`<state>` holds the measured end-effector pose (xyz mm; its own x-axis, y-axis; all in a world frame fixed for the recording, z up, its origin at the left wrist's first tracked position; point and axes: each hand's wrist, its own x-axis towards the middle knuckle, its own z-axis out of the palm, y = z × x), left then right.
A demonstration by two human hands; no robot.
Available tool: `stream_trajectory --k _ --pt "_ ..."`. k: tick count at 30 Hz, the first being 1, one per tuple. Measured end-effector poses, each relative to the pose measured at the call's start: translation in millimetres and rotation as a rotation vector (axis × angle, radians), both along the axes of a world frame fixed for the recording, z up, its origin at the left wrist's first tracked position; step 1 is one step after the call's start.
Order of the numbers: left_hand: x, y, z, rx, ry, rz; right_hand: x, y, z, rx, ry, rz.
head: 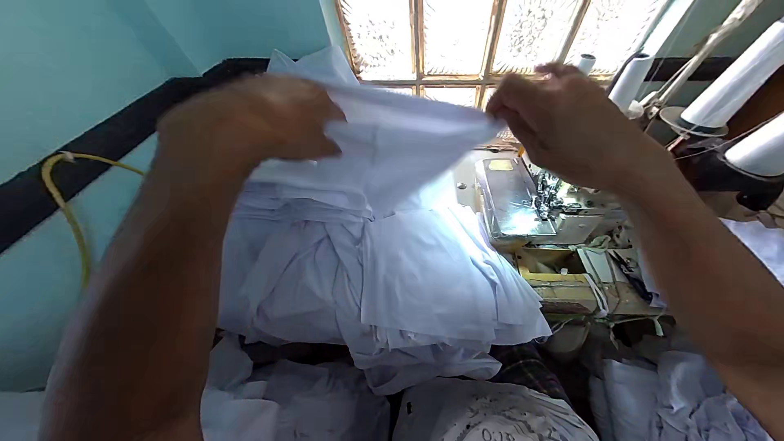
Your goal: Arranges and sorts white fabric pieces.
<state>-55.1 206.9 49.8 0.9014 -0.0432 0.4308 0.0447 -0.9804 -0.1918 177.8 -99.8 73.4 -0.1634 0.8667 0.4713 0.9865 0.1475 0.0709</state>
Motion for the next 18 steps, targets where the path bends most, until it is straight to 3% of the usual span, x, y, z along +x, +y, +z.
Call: stream_trajectory --k 3,6,8,11,14,16,18 --pt "-10 43 34 0.071 -0.127 0.29 -38 55 12 0.179 -0.034 -0.22" --pt "-21 50 33 -0.017 -0.112 0.611 -69 112 -3 0.303 -0.017 -0.191" --pt "-28 44 1 -0.189 0.01 0.749 -85 139 -36 0.242 -0.001 -0.09" --pt "-39 23 -63 -0.559 0.141 0.733 -97 156 -110 -0.005 0.014 0.041" --pt "-38 4 -87 -0.722 0.24 0.81 -84 164 -176 -0.119 -0.029 0.118" --pt "-34 10 -108 -0.678 0.144 0.874 -75 153 -188 -0.152 -0.016 0.152" --pt "-34 7 -129 -0.653 -0.065 0.898 -78 117 -175 -0.219 0.07 0.193"
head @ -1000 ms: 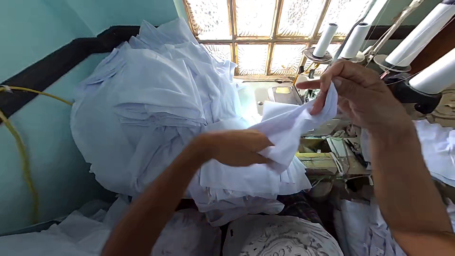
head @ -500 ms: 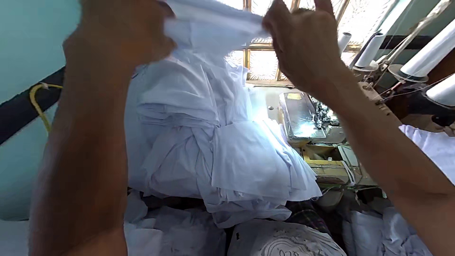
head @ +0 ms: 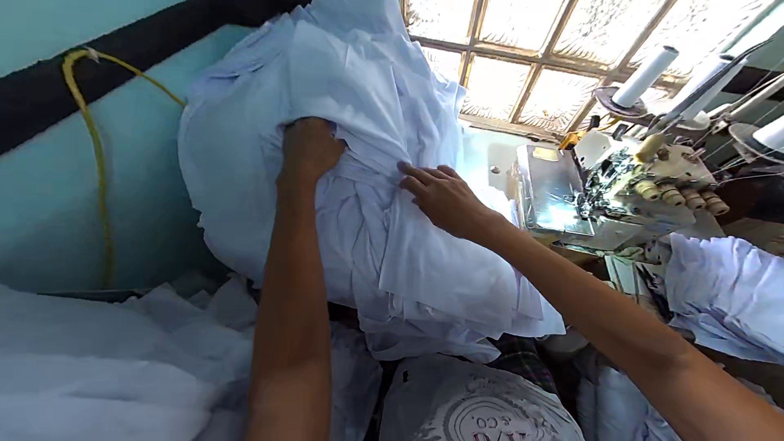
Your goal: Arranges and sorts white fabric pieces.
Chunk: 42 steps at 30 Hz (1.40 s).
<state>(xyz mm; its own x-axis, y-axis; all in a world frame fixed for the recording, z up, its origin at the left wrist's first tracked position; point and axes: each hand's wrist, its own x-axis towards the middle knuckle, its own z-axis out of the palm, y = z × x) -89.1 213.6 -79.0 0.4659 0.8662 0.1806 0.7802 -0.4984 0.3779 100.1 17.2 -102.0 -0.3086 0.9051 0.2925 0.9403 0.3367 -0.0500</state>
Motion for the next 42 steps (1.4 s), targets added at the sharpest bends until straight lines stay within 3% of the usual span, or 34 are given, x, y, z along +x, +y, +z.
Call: stream_trajectory --k 3,6,11,16,22,24,28,30,32,36,38,40,42 --pt "-2 -32 -23 0.137 -0.257 0.059 -6 -72 -1 0.018 0.139 0.008" --pt "-13 -95 -33 0.151 -0.396 0.07 -18 -128 -18 -0.052 0.268 -0.002" --pt "-16 -203 -35 -0.024 -0.477 -0.159 -37 -154 -60 0.162 0.093 -0.055" --pt "-13 -212 -59 -0.399 -0.502 -0.386 -40 -150 -64 0.275 0.015 -0.023" --pt "-14 -208 -67 -0.35 -0.458 -0.515 -32 -150 -54 0.105 0.186 -0.043" --pt "-15 -209 -69 -0.337 -0.428 -0.551 -24 -148 -46 -0.042 0.361 -0.035" --pt "-23 -210 -74 -0.307 -0.361 -0.601 10 -136 -25 -0.51 1.124 -0.177" --pt "-22 -213 -71 -0.232 -0.295 -0.59 14 -131 -25 -0.583 1.386 -0.293" --pt "-14 -220 -63 -0.139 -0.203 -0.535 10 -131 -26 -0.493 1.214 -0.292" --pt "15 -241 -40 0.071 -0.084 -0.378 -5 -137 -23 -0.016 0.446 -0.19" --pt "25 -242 -31 0.162 -0.107 -0.34 -7 -143 -8 0.059 0.381 -0.189" --pt "33 -239 -24 0.195 -0.178 -0.315 5 -153 18 -0.088 0.713 -0.175" --pt "40 -231 -20 0.183 -0.243 -0.286 27 -161 38 -0.271 1.344 -0.139"
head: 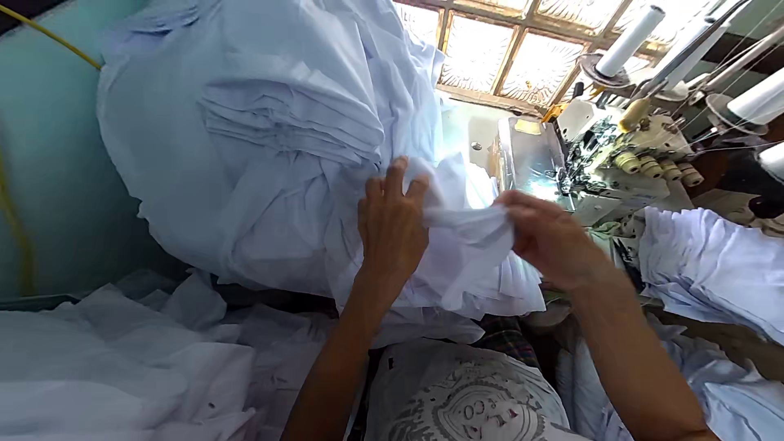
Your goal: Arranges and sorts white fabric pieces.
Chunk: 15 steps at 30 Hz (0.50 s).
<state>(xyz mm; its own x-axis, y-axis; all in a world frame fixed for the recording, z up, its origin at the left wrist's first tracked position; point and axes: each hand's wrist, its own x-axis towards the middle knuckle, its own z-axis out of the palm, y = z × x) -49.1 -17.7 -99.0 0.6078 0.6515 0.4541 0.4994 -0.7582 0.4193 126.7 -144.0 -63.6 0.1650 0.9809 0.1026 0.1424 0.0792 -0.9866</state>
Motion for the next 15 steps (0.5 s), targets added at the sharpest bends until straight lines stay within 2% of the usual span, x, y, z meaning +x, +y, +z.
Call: stream_trajectory --k 1,3,6,7,9,10,12,13,14,15 --pt "3 4 1 -0.01 -0.009 0.012 11 -3 8 -0.008 0.232 0.013" --pt "12 11 0 -0.032 0.009 0.039 31 -12 14 0.081 0.519 -0.015" --pt "15 10 1 -0.166 0.021 -0.042 45 -17 14 0.15 0.678 -0.26" --pt "13 9 4 -0.268 0.009 -0.116 48 -17 12 0.132 0.68 -0.328" --pt "14 10 3 -0.539 -0.108 -0.276 54 -16 3 0.117 0.664 -0.33" --pt "16 8 3 -0.764 -0.217 -0.338 55 -13 -2 0.11 0.619 -0.336" --pt "26 -7 11 -1.299 -0.546 -0.402 50 -12 -20 0.082 0.39 -0.364" --pt "30 -16 17 -1.472 -0.661 -0.436 45 -14 -31 0.03 0.272 -0.409" --pt "34 -25 23 -1.567 -0.747 -0.51 39 -13 -47 -0.045 0.214 -0.469" --pt "37 -35 27 -1.606 -0.799 -0.633 35 -8 -76 -0.096 0.27 -0.508"
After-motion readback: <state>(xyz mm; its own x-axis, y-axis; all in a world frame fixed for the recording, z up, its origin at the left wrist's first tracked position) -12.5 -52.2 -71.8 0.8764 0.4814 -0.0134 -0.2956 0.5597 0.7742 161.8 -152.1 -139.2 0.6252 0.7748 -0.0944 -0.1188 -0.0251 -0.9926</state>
